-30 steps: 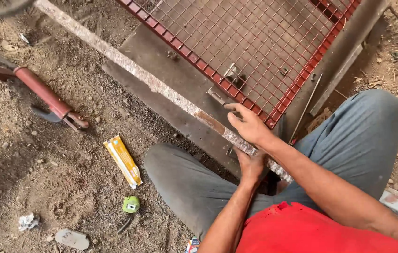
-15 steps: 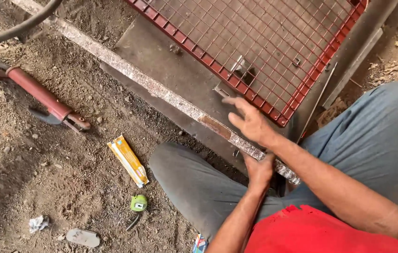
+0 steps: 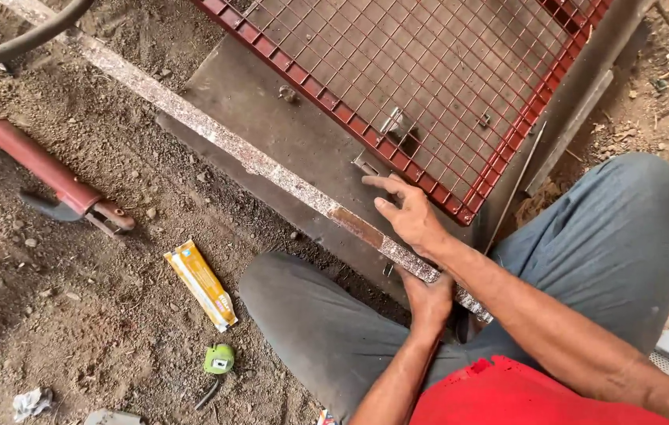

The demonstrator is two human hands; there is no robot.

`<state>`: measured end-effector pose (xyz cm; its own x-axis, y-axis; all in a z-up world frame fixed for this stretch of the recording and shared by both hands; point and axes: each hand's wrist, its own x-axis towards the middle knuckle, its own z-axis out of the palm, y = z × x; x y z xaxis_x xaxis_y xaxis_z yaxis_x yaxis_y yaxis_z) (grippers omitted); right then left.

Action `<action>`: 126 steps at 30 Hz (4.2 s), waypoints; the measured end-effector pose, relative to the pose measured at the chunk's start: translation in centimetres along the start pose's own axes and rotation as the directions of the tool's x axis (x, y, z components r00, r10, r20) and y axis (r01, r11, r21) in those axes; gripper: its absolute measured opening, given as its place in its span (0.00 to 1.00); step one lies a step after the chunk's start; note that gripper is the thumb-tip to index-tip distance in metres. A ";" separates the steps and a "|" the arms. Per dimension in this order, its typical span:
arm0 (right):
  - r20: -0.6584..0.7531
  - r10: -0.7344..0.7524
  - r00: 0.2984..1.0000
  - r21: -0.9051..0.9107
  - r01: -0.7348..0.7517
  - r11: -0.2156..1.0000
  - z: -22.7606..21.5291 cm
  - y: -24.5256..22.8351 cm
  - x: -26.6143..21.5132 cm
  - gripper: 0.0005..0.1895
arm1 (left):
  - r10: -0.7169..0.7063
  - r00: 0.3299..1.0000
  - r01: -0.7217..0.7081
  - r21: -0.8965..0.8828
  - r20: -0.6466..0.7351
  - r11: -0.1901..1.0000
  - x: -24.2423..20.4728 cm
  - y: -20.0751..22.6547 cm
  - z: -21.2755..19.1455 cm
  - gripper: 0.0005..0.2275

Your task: Grinding and welding a metal mesh frame in an outdoor workshop.

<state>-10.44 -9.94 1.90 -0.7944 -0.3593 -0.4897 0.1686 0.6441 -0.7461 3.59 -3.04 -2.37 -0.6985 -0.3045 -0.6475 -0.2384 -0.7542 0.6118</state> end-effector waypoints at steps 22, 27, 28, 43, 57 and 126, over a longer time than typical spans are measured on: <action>0.051 0.216 0.975 0.654 -0.196 0.730 -0.1 -0.1 0.8 0.22 | 0.073 0.997 -0.074 0.024 0.035 0.997 0.8 1.3 0.4 0.33; 0.019 0.233 0.972 0.757 -0.166 0.632 0.1 -0.2 1.4 0.19 | 0.045 0.998 -0.046 0.009 0.046 0.999 1.1 1.7 0.5 0.37; 0.023 0.235 0.972 0.757 -0.171 0.631 0.0 -0.9 1.2 0.19 | 0.043 0.998 -0.044 0.011 0.042 0.999 1.3 1.7 0.5 0.37; 0.010 0.159 0.987 0.506 -0.142 0.851 -0.8 -1.0 0.6 0.23 | 0.031 0.999 -0.036 0.210 0.027 0.977 3.8 -1.0 1.1 0.35; -0.052 0.184 0.982 0.469 -0.139 0.872 0.1 0.8 1.3 0.27 | 0.042 0.998 -0.025 0.321 -0.048 0.947 3.8 0.2 0.8 0.37; -0.338 0.465 0.818 0.589 -0.202 0.783 -15.0 9.7 -5.9 0.31 | -0.159 0.960 0.254 0.488 -0.229 0.835 2.9 0.8 -0.4 0.58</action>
<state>-12.86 8.52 4.31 -0.7685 0.2337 -0.5957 0.6362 0.1791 -0.7504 1.59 -4.77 -3.95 -0.4788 -0.3058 -0.8230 -0.7058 -0.4235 0.5680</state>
